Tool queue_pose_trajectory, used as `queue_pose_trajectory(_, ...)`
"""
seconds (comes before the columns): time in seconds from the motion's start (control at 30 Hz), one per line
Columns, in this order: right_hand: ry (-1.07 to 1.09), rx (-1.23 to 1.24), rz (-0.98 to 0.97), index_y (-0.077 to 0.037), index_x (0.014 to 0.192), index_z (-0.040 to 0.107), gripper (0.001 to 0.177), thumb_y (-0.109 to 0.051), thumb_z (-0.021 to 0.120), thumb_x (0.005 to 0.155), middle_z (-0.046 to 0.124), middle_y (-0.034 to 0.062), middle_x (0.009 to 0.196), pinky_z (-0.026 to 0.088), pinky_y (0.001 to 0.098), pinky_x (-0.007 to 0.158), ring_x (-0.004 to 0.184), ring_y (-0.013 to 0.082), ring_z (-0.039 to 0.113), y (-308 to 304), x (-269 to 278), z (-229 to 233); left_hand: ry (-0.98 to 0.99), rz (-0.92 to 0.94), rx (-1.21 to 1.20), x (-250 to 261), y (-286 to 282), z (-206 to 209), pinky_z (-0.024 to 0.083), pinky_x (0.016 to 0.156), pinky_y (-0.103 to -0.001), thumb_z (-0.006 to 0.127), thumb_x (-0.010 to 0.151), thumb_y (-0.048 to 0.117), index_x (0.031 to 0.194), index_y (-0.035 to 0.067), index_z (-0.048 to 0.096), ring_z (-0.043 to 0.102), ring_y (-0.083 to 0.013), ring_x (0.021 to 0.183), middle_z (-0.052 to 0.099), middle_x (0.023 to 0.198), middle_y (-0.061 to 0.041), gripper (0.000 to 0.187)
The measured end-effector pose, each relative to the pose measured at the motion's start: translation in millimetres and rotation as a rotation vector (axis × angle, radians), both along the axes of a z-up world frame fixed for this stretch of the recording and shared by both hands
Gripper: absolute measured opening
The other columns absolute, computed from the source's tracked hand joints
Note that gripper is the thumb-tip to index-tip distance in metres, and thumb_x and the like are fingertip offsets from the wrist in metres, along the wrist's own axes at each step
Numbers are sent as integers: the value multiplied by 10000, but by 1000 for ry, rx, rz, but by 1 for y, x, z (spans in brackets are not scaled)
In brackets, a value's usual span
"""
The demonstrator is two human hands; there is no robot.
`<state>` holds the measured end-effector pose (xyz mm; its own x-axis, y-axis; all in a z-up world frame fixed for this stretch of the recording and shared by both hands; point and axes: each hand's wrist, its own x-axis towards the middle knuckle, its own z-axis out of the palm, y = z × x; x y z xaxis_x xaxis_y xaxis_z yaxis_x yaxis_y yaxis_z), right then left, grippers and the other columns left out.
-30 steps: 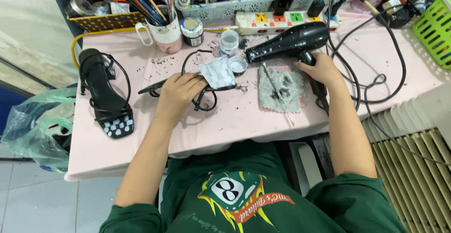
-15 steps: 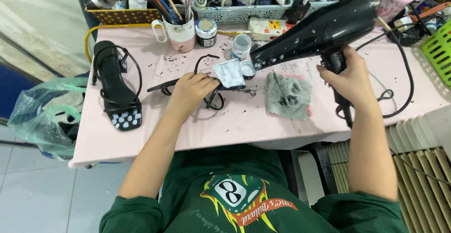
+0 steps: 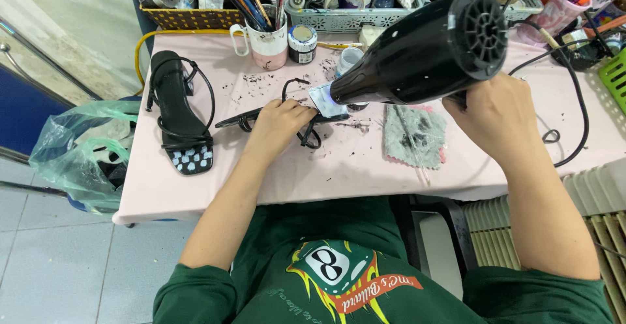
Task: The person paints a checkered pattern on a pair of black high-heeled sandals using a small brush and white paint. They repeatedly use a hairdryer to dry the paint between applications, working on both the toe box and the straps of the shoes.
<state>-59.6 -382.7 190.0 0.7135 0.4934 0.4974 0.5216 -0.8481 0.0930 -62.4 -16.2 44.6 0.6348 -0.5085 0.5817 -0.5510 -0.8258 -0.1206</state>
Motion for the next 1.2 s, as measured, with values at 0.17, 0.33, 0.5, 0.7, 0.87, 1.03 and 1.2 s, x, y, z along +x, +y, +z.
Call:
queue_pose_trajectory(0.17, -52, 28, 98, -21, 1157, 631, 369, -200, 819, 894, 664, 171, 936, 507, 468, 692, 826, 392, 647, 10, 2, 3, 14, 20, 12, 0, 0, -1, 476, 791, -298, 633, 824, 163, 1109, 177, 734, 623, -131, 961, 691, 944, 82, 302)
queue_pose_trajectory(0.33, -79, -14, 145, -47, 1101, 646, 298, -218, 816, 926, 659, 149, 929, 507, 461, 700, 824, 380, 647, 15, 7, 1, 21, 19, -7, 1, -1, -5, 470, 800, -310, 631, 818, 156, 1115, 176, 734, 621, -136, 965, 700, 974, 77, 315)
queue_pose_trajectory(0.5, 14, -69, 51, -85, 965, 658, 203, -214, 813, 948, 676, 112, 867, 519, 435, 681, 760, 334, 667, 13, 9, -1, 68, 51, -24, 0, -1, -6, 469, 803, -319, 637, 830, 141, 1129, 176, 734, 625, -140, 966, 713, 977, 70, 316)
queue_pose_trajectory(0.7, -58, 5, 67, -69, 1004, 667, 185, -189, 806, 989, 697, 106, 896, 528, 394, 710, 780, 312, 676, -6, -3, 7, -7, 49, -11, 0, 2, -6, 475, 811, -327, 635, 830, 144, 1080, 162, 723, 633, -143, 959, 726, 971, 63, 265)
queue_pose_trajectory(0.87, -95, 0, 87, -60, 1022, 688, 157, -134, 798, 936, 701, 115, 910, 521, 410, 701, 815, 341, 676, -7, 5, -2, 17, 35, -33, 0, 2, -5, 481, 811, -332, 633, 847, 147, 1106, 149, 727, 636, -147, 954, 715, 940, 49, 276)
queue_pose_trajectory(1.03, -97, 48, 115, -84, 1064, 715, 166, -146, 805, 938, 720, 113, 973, 533, 408, 736, 862, 353, 685, -14, 2, -10, -1, 24, -102, -3, 3, 0, 497, 791, -325, 666, 828, 134, 1103, 122, 721, 667, -159, 972, 725, 971, 16, 281)
queue_pose_trajectory(1.2, -74, 207, 132, -58, 1119, 715, 212, -74, 792, 922, 731, 127, 1028, 552, 408, 761, 924, 358, 706, -6, -21, 6, 43, -8, -297, -6, 0, 3, 520, 763, -354, 752, 843, 182, 1069, 88, 709, 702, -215, 889, 727, 909, -37, 249)
